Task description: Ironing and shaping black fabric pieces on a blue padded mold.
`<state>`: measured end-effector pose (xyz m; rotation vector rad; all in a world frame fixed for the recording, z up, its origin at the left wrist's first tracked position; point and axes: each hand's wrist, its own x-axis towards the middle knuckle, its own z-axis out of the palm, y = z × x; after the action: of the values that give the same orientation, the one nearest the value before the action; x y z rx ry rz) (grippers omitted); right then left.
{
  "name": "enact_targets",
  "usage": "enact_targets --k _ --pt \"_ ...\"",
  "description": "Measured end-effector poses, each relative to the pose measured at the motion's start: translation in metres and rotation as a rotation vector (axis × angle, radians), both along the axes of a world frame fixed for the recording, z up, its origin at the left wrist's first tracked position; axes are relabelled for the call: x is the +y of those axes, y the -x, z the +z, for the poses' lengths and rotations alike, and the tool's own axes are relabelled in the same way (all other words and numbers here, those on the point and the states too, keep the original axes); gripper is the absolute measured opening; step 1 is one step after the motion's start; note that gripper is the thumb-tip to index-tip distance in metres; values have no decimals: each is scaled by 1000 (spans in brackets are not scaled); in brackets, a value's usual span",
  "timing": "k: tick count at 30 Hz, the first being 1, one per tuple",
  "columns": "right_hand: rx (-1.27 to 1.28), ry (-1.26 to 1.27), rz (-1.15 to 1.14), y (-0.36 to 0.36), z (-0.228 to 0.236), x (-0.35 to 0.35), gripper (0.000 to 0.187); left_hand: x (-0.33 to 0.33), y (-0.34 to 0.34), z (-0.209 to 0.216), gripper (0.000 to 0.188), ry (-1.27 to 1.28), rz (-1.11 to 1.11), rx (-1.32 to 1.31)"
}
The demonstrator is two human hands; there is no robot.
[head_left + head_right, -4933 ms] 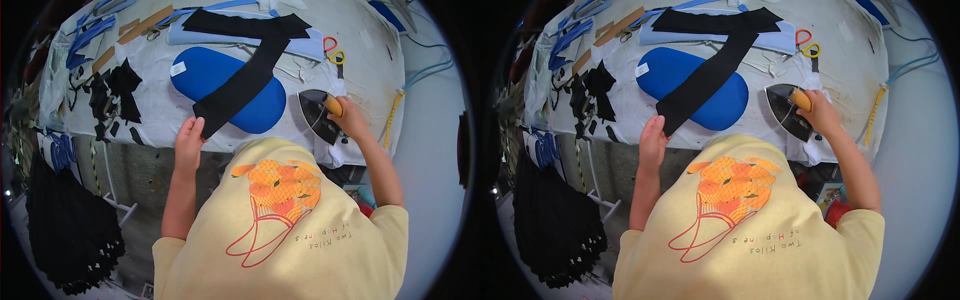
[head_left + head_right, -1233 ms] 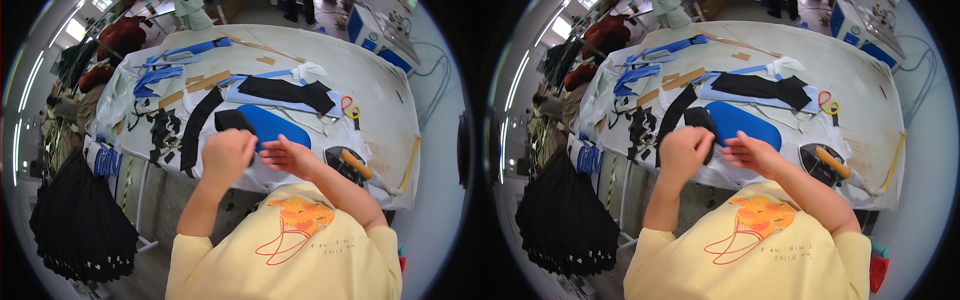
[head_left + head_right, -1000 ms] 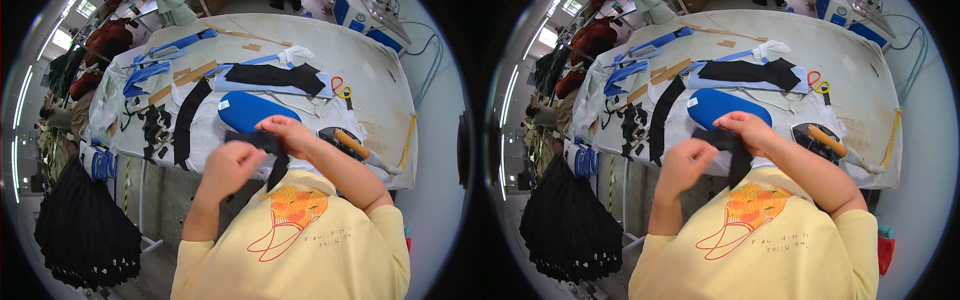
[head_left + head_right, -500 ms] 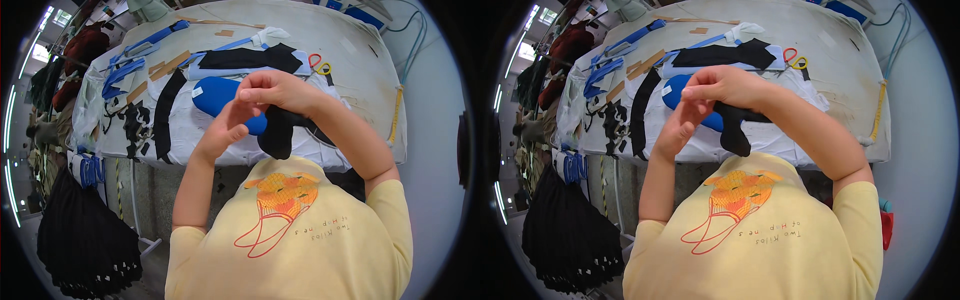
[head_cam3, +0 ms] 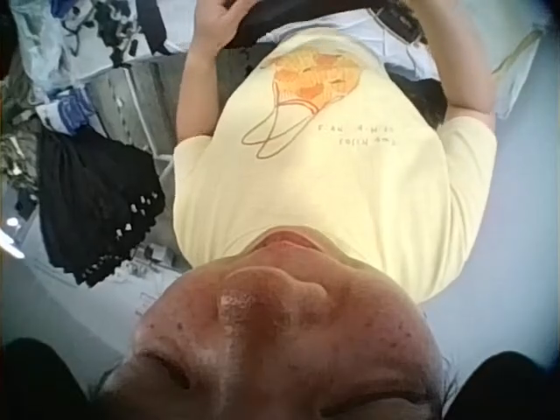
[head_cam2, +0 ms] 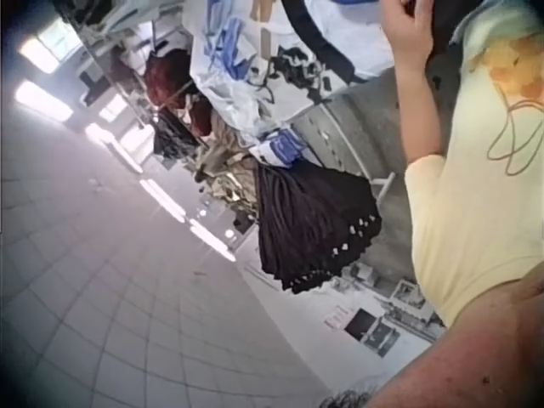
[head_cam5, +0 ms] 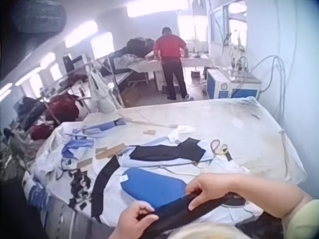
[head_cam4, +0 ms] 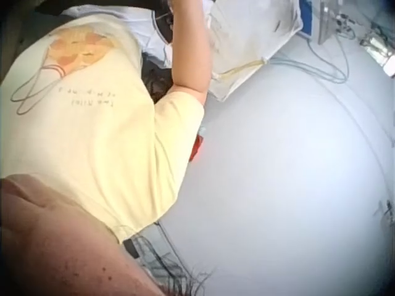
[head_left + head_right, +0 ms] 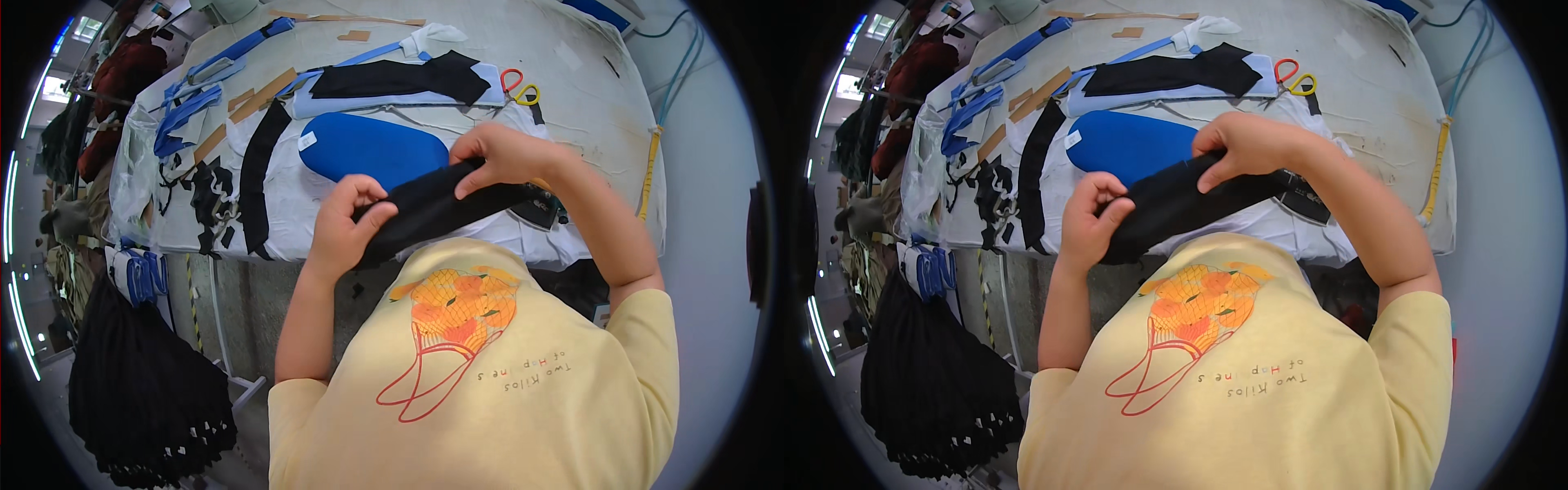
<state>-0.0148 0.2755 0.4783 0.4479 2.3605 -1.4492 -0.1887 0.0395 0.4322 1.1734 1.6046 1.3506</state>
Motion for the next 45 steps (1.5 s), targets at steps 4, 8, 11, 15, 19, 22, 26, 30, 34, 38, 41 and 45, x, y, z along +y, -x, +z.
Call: enact_targets --k 4,8,11,15,19,22,26,30,34,38,41,45 --pt "-56 -18 46 -25 -50 10 23 -8 -33 -39 24 185 -16 102" --pt "126 -309 159 -32 -109 25 22 -6 -58 -91 17 243 24 318" --pt "314 -348 37 -17 -122 37 21 3 -63 -98 11 136 236 432" --pt "465 -387 -76 10 -149 46 21 10 -53 -110 14 74 391 534" --pt "547 -397 -184 28 -158 38 24 9 -47 -116 22 77 503 590" --pt "656 -428 -193 37 -162 34 25 9 -41 -113 21 105 545 626" --pt "695 -469 -120 37 -157 35 25 26 -35 -84 25 -2 347 972" --pt "717 -601 -121 36 -155 31 30 61 -41 -74 41 -139 -104 951" --pt "709 -666 -442 25 -147 32 33 62 -58 -89 61 99 -167 1050" --pt "618 -575 -715 0 -148 22 31 54 -64 -95 59 49 -231 1068" --pt "628 -562 -661 -14 -151 -3 31 53 -60 -98 50 -37 -198 1014" --pt "538 -628 -451 -9 -150 -23 34 68 -55 -100 43 -9 -67 1037"
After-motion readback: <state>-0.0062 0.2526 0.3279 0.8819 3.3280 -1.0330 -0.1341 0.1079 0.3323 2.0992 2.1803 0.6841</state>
